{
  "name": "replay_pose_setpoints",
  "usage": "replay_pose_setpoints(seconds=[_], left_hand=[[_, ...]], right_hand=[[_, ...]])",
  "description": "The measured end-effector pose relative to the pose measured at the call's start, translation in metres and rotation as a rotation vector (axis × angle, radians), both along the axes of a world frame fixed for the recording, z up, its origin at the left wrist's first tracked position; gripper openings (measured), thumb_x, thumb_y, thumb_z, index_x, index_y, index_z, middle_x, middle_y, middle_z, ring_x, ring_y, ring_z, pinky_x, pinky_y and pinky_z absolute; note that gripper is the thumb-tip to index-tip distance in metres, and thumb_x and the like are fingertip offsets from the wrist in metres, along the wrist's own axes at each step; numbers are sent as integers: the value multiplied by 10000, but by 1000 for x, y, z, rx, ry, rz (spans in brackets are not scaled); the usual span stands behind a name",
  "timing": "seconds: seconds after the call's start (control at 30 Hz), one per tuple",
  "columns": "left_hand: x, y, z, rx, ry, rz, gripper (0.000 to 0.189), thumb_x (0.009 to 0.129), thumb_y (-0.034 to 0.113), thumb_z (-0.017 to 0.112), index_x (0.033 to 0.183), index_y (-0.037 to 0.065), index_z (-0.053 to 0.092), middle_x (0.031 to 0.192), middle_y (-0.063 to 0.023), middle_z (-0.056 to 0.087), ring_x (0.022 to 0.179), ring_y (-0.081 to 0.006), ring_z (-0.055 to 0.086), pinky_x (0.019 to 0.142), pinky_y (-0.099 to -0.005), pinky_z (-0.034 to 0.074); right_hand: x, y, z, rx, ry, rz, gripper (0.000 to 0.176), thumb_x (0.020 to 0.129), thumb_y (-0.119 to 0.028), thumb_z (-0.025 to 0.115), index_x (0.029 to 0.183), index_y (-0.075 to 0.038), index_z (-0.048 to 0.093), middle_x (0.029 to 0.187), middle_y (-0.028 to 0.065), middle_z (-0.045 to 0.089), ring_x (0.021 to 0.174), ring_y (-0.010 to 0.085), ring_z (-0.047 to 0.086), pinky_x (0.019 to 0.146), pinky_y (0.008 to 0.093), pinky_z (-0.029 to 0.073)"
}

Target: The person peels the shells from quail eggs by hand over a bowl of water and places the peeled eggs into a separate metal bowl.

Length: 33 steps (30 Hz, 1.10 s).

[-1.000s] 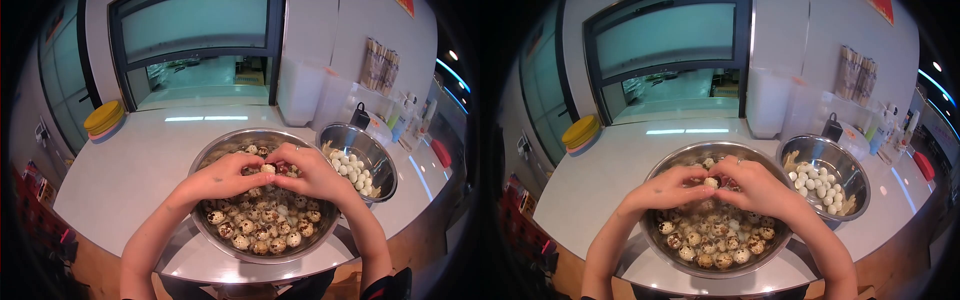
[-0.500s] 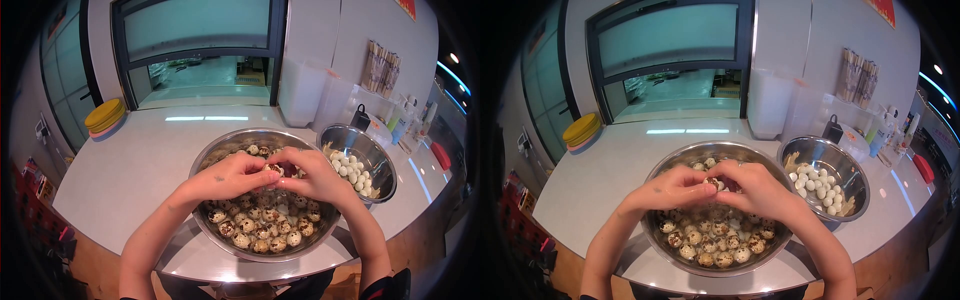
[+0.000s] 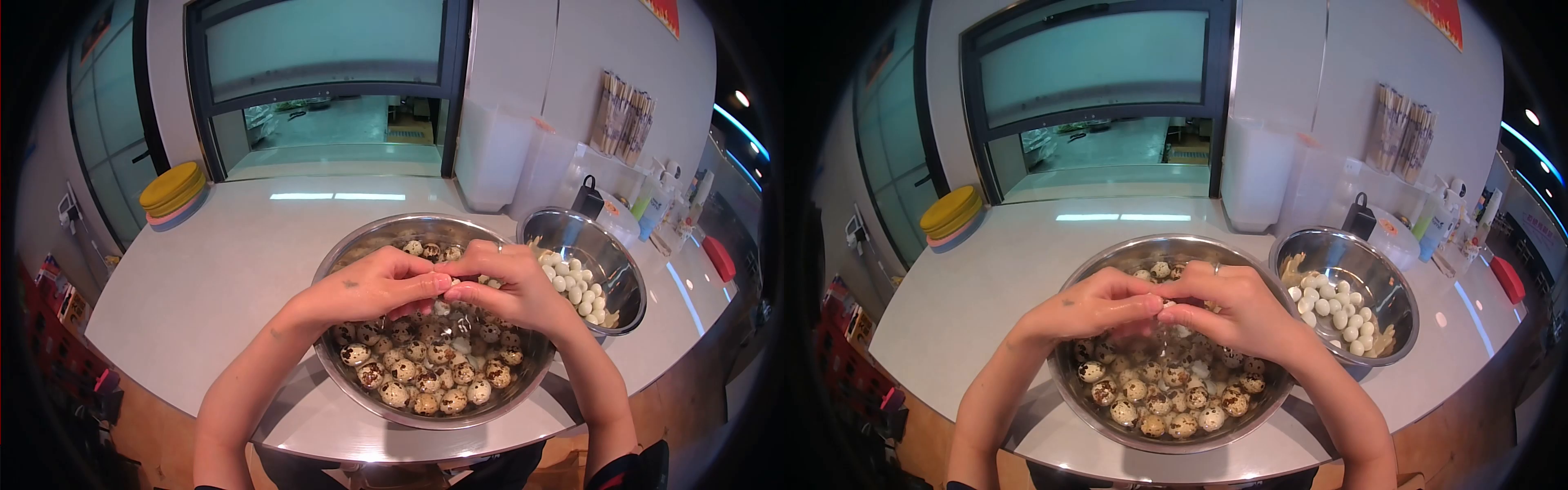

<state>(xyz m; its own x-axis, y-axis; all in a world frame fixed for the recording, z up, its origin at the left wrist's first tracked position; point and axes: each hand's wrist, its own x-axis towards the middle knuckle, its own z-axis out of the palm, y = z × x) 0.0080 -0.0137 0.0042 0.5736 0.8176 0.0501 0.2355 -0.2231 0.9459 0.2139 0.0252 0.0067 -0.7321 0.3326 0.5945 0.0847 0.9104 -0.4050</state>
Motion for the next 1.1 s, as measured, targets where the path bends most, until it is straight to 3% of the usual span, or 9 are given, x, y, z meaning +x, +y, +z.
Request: replay_pose_setpoints(seconds=[0.03, 0.1, 0.2, 0.43, 0.5, 0.6, 0.73, 0.93, 1.1], left_hand=[[0, -1, 1, 1, -1, 0, 348, 910, 365, 469, 889, 46, 608, 708, 6, 551, 562, -41, 449, 489, -189, 357], [-1, -2, 4, -134, -257, -43, 322, 910, 323, 482, 886, 25, 602, 748, -16, 581, 605, -44, 481, 523, -182, 391], [-1, -1, 4, -120, -327, -43, 275, 896, 270, 516, 886, 6, 592, 781, -39, 602, 658, -55, 515, 560, -181, 420], [-5, 5, 0, -47, -242, 41, 193, 857, 165, 567, 942, -9, 579, 799, -74, 612, 663, -86, 544, 582, -202, 433], [-3, 5, -2, -29, -337, 7, 210, 853, 190, 585, 948, 3, 579, 860, -62, 609, 751, -98, 572, 661, -220, 474], [5, -3, 6, -82, -436, 31, 223, 841, 177, 601, 967, -3, 568, 868, -65, 608, 786, -109, 582, 713, -236, 482], [2, 3, 0, -8, -366, 88, 253, 822, 153, 624, 1001, -8, 548, 872, -59, 607, 788, -100, 577, 721, -231, 476], [4, 2, -2, 32, -308, 95, 228, 779, 95, 669, 916, 6, 511, 842, -42, 598, 782, -80, 570, 709, -205, 465], [6, 1, -2, 41, -289, 118, 245, 784, 89, 665, 895, 11, 462, 826, -55, 595, 771, -84, 578, 685, -204, 472]], right_hand=[[1, -1, 2, 1, -1, 0, 255, 758, -130, 661, 1000, -53, 635, 699, 71, 581, 615, 177, 572, 555, 281, 433], [3, -3, 4, -58, 55, -52, 264, 769, -103, 646, 1028, -51, 632, 733, 72, 591, 658, 161, 584, 597, 268, 452], [0, -2, 1, -102, 182, -29, 297, 774, -81, 637, 1068, -48, 616, 765, 83, 601, 714, 168, 591, 650, 262, 468], [2, 1, 1, -51, 101, -28, 307, 775, -49, 625, 1081, -36, 605, 942, 112, 622, 854, 219, 600, 716, 284, 475], [1, 6, -2, 7, 122, -12, 316, 777, -54, 622, 1093, -46, 601, 1024, 120, 607, 893, 226, 594, 738, 292, 473], [-3, 5, -3, 91, 158, -8, 302, 775, -63, 627, 1076, -49, 607, 1000, 111, 604, 895, 231, 593, 748, 298, 473], [-4, -3, 2, 110, 205, -73, 249, 769, -59, 632, 1017, -47, 622, 945, 94, 595, 862, 219, 593, 732, 297, 473], [-3, -2, -1, 62, 107, -33, 170, 734, -45, 656, 900, -42, 620, 842, 66, 569, 758, 204, 582, 650, 294, 469], [-3, 0, -2, 225, 119, -27, 167, 688, -25, 673, 840, -46, 607, 819, 67, 561, 736, 221, 573, 626, 304, 468]])
